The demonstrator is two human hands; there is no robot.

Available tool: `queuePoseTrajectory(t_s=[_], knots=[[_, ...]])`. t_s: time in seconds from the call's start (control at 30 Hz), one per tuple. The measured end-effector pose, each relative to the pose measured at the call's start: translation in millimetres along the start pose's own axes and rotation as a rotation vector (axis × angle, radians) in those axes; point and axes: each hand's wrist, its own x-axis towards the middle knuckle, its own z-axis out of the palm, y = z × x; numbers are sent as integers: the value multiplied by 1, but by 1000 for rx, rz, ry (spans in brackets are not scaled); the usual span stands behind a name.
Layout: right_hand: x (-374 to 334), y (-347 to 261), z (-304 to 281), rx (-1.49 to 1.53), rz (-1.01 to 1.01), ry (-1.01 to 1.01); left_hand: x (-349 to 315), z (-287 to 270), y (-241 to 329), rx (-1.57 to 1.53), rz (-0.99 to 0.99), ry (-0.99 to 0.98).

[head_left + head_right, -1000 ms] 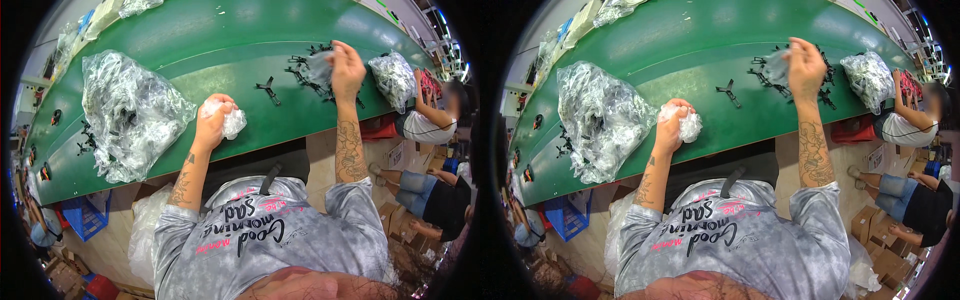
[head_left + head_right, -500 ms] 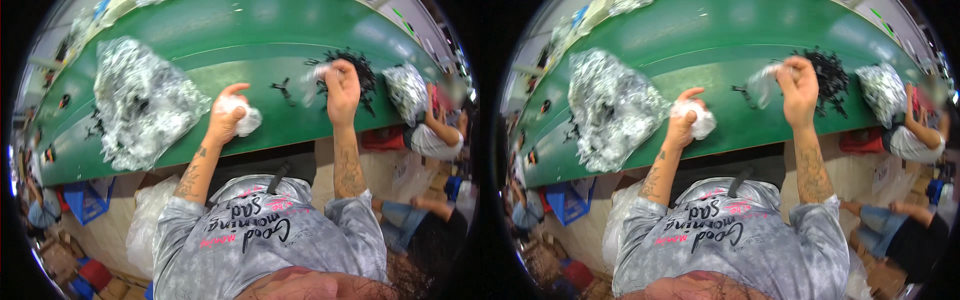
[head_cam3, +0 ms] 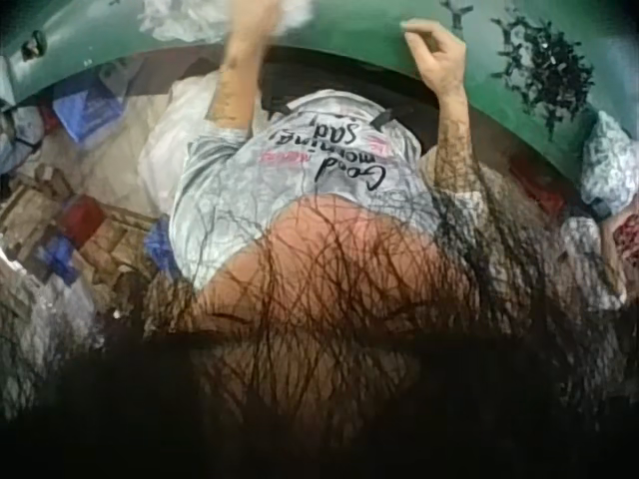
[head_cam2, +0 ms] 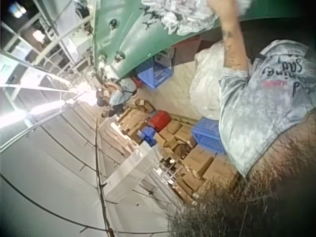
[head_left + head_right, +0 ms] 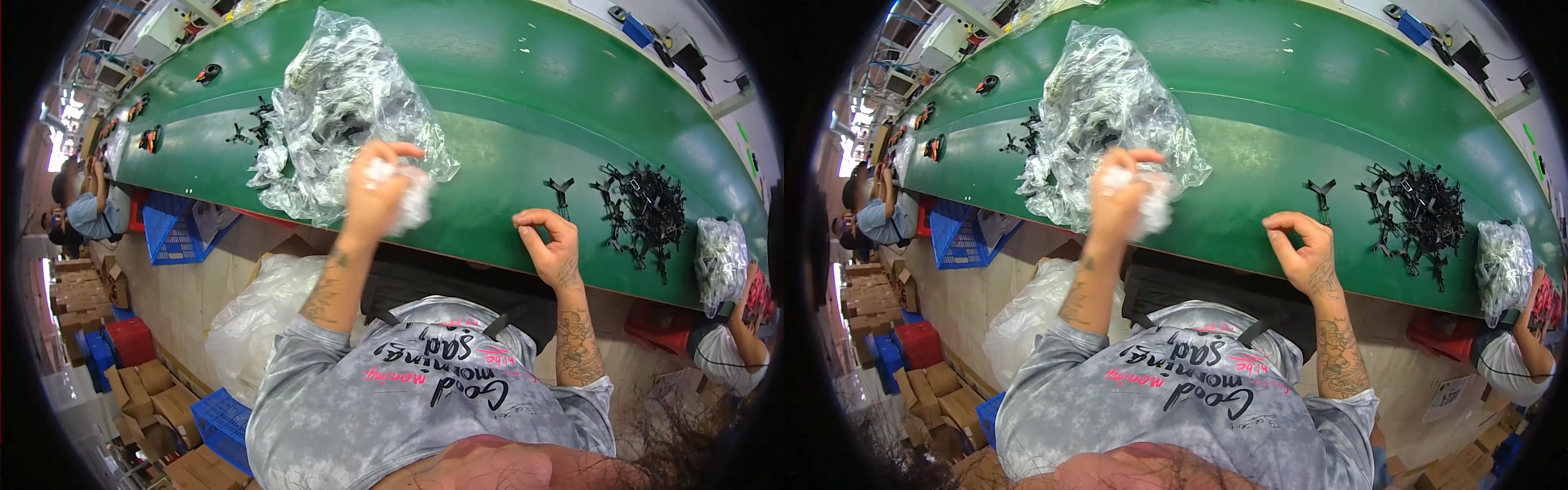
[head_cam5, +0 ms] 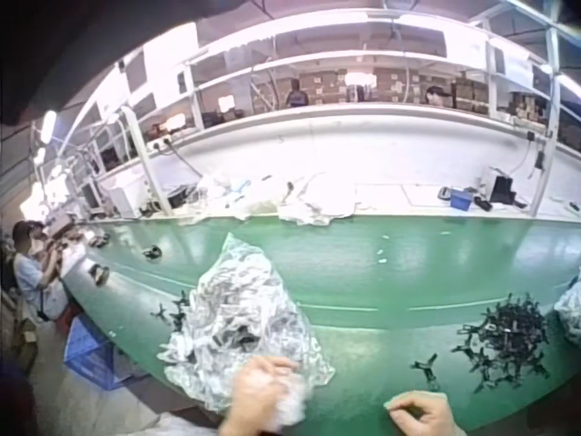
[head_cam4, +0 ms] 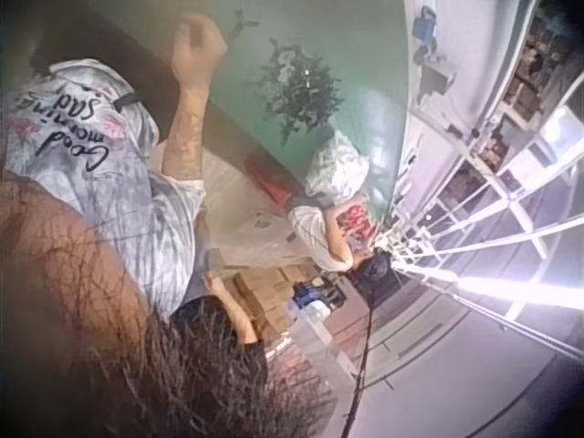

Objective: The person sorts small plastic parts by hand, placing them into plastic bags on a factory assembly line.

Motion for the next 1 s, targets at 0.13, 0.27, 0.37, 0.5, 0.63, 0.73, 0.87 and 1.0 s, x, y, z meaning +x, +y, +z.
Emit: queuePoseTrajectory(t_s=[0.13, 0.27, 0.37, 0.5, 0.63, 0.73, 0.87, 1.0], knots=[[-15, 22, -2, -64, 163, -9, 22, -44, 60, 1065, 103, 179], [-12, 23, 4, -122, 99, 40, 43, -55, 65, 1842, -86, 400], [-12, 22, 6, -153, 88, 50, 53, -73, 59, 1839, 49, 520], [-12, 22, 5, -205, 52, 40, 58, -71, 70, 1843, 140, 582], [-14, 24, 4, -237, 30, 39, 62, -93, 78, 1962, 3, 458], [-17, 17, 2, -227, 110, 18, 64, -102, 70, 1959, -15, 380], [-10, 20, 5, -256, 14, 25, 50, -107, 88, 1902, 251, 438], [-10, 25, 4, -266, 47, 41, 30, -65, 95, 1648, 715, 351]])
